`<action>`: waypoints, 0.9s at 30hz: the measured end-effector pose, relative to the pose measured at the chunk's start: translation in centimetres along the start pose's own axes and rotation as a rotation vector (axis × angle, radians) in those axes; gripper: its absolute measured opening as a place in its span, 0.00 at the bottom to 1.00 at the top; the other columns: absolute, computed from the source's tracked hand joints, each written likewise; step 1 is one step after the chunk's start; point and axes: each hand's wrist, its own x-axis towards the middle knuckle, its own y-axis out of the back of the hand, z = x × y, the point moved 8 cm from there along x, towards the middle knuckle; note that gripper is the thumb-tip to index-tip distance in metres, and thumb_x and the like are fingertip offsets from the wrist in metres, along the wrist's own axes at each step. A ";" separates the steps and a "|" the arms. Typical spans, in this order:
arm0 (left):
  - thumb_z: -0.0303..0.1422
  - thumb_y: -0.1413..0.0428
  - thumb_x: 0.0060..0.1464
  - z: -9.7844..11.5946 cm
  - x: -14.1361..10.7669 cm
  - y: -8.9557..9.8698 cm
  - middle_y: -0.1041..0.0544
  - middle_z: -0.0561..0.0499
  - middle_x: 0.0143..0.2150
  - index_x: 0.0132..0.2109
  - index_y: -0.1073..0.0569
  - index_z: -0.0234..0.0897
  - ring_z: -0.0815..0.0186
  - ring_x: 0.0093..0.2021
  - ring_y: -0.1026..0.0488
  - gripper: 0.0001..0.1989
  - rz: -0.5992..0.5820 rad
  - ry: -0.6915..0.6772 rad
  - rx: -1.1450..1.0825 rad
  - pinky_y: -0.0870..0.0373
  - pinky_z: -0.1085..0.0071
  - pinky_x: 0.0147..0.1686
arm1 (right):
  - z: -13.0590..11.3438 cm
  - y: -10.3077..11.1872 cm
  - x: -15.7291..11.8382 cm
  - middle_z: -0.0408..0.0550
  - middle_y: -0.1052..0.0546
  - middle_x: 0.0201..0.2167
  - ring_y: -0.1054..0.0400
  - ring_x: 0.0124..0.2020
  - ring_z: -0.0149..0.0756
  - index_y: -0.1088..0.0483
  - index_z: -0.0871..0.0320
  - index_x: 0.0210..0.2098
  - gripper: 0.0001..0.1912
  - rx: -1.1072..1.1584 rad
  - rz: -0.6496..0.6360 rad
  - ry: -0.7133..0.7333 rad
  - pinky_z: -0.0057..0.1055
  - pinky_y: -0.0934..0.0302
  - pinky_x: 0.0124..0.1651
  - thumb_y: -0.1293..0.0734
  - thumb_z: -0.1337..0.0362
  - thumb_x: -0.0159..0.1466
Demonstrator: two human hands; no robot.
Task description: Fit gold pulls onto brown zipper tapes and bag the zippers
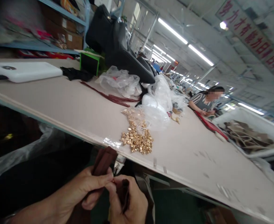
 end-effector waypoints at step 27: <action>0.44 0.36 0.45 0.7 0.3 1.1 0.38 0.62 0.14 0.32 0.26 0.40 0.73 0.16 0.46 0.14 0.164 -0.177 0.232 0.51 0.77 0.17 | 0.0 -1.4 2.5 0.47 0.20 0.32 0.25 0.33 0.35 0.22 0.57 0.40 0.07 0.203 -0.047 -0.127 0.29 0.31 0.36 0.33 0.65 0.67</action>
